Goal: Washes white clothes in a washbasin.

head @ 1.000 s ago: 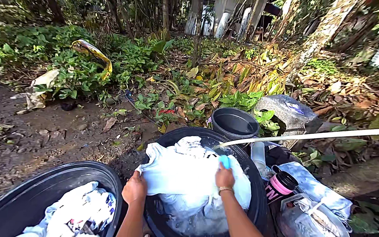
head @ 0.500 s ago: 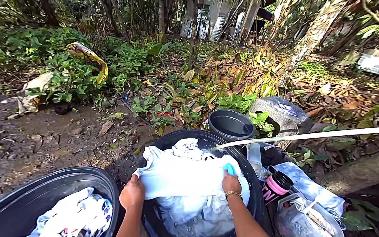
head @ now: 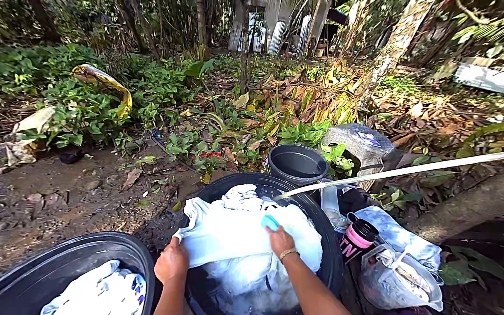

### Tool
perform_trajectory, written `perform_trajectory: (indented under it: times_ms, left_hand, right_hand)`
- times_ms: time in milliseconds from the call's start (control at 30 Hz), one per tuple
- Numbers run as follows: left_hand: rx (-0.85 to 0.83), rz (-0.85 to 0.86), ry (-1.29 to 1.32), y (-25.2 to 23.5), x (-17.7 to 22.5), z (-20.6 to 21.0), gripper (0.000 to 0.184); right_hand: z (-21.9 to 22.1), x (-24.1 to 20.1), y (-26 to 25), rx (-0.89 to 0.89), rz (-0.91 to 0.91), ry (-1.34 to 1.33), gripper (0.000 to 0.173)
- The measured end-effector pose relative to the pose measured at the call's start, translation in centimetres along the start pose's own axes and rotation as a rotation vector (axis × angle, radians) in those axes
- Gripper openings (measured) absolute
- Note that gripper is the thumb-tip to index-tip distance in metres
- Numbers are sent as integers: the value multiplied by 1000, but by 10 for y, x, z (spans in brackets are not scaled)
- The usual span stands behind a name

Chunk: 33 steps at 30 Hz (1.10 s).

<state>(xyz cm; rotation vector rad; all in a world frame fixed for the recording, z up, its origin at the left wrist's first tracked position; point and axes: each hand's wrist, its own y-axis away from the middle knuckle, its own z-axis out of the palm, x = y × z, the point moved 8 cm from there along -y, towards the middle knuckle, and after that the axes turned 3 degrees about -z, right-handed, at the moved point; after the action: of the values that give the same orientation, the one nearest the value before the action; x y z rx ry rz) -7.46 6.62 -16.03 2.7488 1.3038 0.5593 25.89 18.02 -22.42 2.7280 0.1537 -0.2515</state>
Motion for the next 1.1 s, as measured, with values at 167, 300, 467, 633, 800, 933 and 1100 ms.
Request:
perform_trajectory:
  times_ms: [167, 300, 467, 633, 800, 933, 1100]
  left_hand:
    - [13, -7, -8, -3, -1, 1, 34]
    - [74, 74, 24, 5, 5, -5, 33]
    - [-29, 91, 251, 17, 28, -11, 45]
    - [-91, 106, 869, -1, 68, -67, 41]
    - [-153, 135, 1364, -19, 94, -175, 44]
    - [-255, 252, 1463, -13, 111, -246, 46]
    - [-410, 404, 1210, 4, 121, -299, 76]
  right_hand:
    - [-108, 73, 18, 315, 314, -55, 44]
    - [-89, 80, 41, 71, 359, -40, 46]
    - [-24, 89, 52, -98, 294, 55, 39]
    - [-103, 114, 48, 151, 307, -400, 35]
    - [-250, 128, 84, 496, 184, -603, 27]
    - [-334, 114, 126, 705, 88, -621, 32]
    - [-391, 91, 164, 812, 61, -616, 18]
